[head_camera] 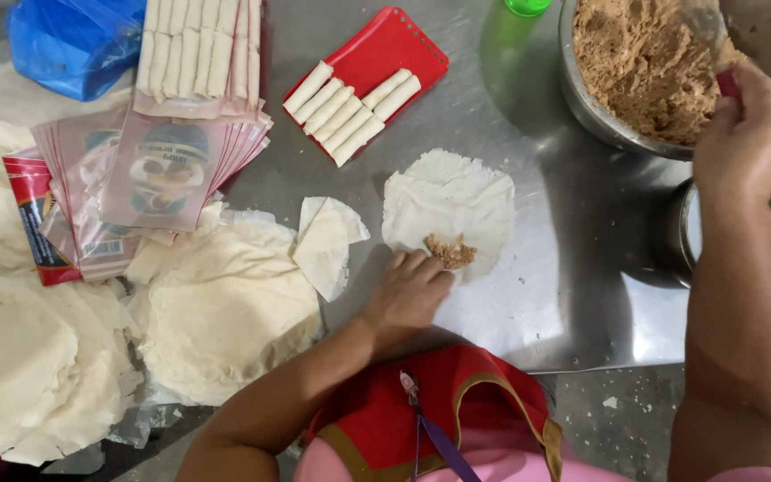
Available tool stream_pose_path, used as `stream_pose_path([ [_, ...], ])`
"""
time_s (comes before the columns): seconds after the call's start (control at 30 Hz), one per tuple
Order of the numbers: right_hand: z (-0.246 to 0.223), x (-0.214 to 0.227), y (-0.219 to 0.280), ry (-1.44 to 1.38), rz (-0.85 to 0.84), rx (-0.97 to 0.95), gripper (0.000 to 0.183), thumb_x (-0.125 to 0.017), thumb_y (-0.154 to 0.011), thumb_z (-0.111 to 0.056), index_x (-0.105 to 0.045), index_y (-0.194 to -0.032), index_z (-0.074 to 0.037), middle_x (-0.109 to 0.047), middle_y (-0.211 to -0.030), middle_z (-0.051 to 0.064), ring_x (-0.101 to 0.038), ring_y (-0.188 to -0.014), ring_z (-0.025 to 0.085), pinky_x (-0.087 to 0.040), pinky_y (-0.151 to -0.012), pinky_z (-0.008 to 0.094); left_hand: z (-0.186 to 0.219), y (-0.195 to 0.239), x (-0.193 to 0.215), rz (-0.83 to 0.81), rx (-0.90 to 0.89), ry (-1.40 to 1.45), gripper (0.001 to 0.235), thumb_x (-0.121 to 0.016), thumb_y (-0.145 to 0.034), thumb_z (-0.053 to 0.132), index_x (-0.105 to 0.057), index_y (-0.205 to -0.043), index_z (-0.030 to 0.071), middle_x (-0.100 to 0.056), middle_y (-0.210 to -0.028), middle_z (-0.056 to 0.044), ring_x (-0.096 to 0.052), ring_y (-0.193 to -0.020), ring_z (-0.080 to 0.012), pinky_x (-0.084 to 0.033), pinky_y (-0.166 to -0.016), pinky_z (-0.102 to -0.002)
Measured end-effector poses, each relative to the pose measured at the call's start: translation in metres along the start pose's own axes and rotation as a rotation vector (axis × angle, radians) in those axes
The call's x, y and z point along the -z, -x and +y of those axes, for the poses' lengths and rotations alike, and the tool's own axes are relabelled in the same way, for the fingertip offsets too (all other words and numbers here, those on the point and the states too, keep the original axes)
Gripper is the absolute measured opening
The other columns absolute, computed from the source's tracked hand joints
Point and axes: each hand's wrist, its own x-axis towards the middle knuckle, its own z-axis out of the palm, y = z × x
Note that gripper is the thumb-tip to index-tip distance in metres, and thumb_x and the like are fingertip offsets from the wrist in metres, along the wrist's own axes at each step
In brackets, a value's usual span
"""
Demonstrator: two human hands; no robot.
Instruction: The person is assembling spring rolls by placing filling on a wrapper and rolling it up on a stainless steel table.
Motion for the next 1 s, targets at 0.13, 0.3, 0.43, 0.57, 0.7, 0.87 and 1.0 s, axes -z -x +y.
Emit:
stream_pose_path([
  [0.13, -0.083, 0.039, -0.003, -0.036, 0.198, 0.241, 0.09, -0.077, -0.066, 0.034, -0.066, -0.15, 0.002, -0.055, -0.126, 0.03, -0.06, -0.108, 0.044, -0.053, -0.083, 0.052, 0.0, 0.004, -0.01, 0.256, -0.058, -0.073, 0.028, -0.044, -0.087, 0.002, -0.067, -0.103, 0.008, -0.06, -0.097, -0.007, -0.05, -0.093, -0.0281, -0.039, -0.086, -0.043],
  [0.3, -0.162, 0.048, 0.053, -0.915, -0.508, 0.149, 0.016, -0.075, -0.083, -0.003, -0.077, -0.098, -0.009, -0.073, -0.116, 0.013, -0.068, -0.079, 0.032, -0.047, -0.051, 0.033, 0.009, -0.012, 0.003, 0.5, -0.041, 0.183, 0.023, -0.045, -0.106, 0.022, -0.063, -0.098, 0.009, -0.053, -0.087, -0.009, -0.056, -0.087, -0.0343, -0.04, -0.076, -0.046],
  [0.43, -0.198, 0.034, 0.076, -0.95, -0.546, 0.144, 0.016, -0.076, -0.088, -0.007, -0.082, -0.103, -0.01, -0.076, -0.103, 0.013, -0.071, -0.092, 0.034, -0.053, -0.083, 0.043, -0.041, -0.05, 0.004, 0.44, 0.034, 0.127, 0.022, -0.045, -0.102, 0.017, -0.064, -0.093, 0.009, -0.061, -0.091, -0.011, -0.061, -0.092, -0.0341, -0.043, -0.08, -0.049],
  [0.57, -0.209, 0.018, 0.083, -0.88, -0.485, 0.254, 0.022, -0.077, -0.089, -0.017, -0.079, -0.108, -0.005, -0.075, -0.107, 0.015, -0.066, -0.097, 0.033, -0.048, -0.086, 0.044, -0.058, -0.064, 0.019, 0.465, 0.094, -0.004, 0.014, -0.051, -0.099, 0.019, -0.064, -0.102, 0.016, -0.058, -0.095, -0.005, -0.058, -0.097, -0.0278, -0.042, -0.082, -0.044],
  [0.7, -0.21, 0.005, 0.1, -0.757, -0.496, 0.36, 0.041, -0.087, -0.076, -0.031, -0.078, -0.11, -0.01, -0.07, -0.106, 0.008, -0.06, -0.101, 0.029, -0.044, -0.085, 0.041, -0.027, -0.049, 0.023, 0.378, 0.091, 0.105, 0.02, -0.061, -0.095, 0.02, -0.069, -0.11, 0.01, -0.059, -0.096, -0.007, -0.056, -0.095, -0.0277, -0.043, -0.081, -0.044],
  [0.87, -0.211, -0.005, 0.125, -0.663, -0.424, 0.367, 0.024, -0.086, -0.079, -0.024, -0.077, -0.099, -0.014, -0.065, -0.093, 0.002, -0.06, -0.092, 0.025, -0.045, -0.08, 0.038, -0.015, -0.034, 0.003, 0.364, 0.053, 0.106, 0.016, -0.065, -0.091, 0.014, -0.07, -0.103, 0.003, -0.057, -0.092, -0.01, -0.055, -0.091, -0.0293, -0.044, -0.074, -0.044],
  [1.0, -0.205, -0.006, 0.147, -0.681, -0.414, 0.355, 0.015, -0.083, -0.083, -0.024, -0.076, -0.093, -0.015, -0.063, -0.083, 0.001, -0.06, -0.084, 0.025, -0.045, -0.078, 0.037, -0.014, -0.026, -0.017, 0.441, -0.047, 0.047, 0.011, -0.06, -0.094, 0.008, -0.069, -0.1, 0.006, -0.054, -0.085, -0.008, -0.056, -0.085, -0.0284, -0.046, -0.073, -0.042],
])
